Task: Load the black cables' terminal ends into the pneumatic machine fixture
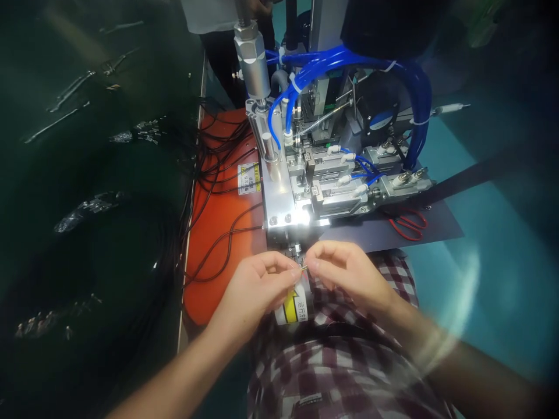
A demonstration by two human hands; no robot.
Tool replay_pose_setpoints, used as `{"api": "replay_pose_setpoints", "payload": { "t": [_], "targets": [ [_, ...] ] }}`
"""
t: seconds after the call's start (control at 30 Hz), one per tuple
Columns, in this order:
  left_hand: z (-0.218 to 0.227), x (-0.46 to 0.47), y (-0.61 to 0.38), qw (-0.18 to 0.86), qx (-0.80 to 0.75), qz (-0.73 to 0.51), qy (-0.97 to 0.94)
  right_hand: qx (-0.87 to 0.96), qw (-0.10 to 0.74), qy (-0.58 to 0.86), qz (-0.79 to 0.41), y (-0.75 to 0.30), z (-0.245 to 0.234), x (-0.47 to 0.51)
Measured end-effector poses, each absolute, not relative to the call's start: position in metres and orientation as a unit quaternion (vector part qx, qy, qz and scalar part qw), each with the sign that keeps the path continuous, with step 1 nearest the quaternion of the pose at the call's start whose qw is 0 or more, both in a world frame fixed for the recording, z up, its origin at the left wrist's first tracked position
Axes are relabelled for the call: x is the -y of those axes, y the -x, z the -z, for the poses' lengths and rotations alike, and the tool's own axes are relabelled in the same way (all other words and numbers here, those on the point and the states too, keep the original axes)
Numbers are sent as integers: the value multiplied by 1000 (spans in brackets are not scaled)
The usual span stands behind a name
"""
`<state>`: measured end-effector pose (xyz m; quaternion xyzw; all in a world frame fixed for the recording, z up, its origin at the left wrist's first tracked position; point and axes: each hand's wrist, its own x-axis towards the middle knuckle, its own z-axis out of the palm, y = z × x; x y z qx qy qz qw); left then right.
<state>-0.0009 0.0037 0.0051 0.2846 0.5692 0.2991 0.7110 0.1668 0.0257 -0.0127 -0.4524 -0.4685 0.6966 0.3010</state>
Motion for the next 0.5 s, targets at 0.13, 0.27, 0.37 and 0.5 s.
{"api": "replay_pose_setpoints", "payload": {
  "t": [0.13,0.27,0.37,0.5],
  "targets": [
    [-5,-2,2,699,-574,-293,-309,458,244,418,-746,-174,15,-32],
    [-4,1,4,682,-576,-277,-356,506,211,423,-722,-178,15,-34],
    [-1,3,5,679,-571,-266,-377,566,220,424,-672,-179,12,-33],
    [1,3,6,681,-566,-272,-377,613,224,400,-644,-180,8,-32]
  ]
}}
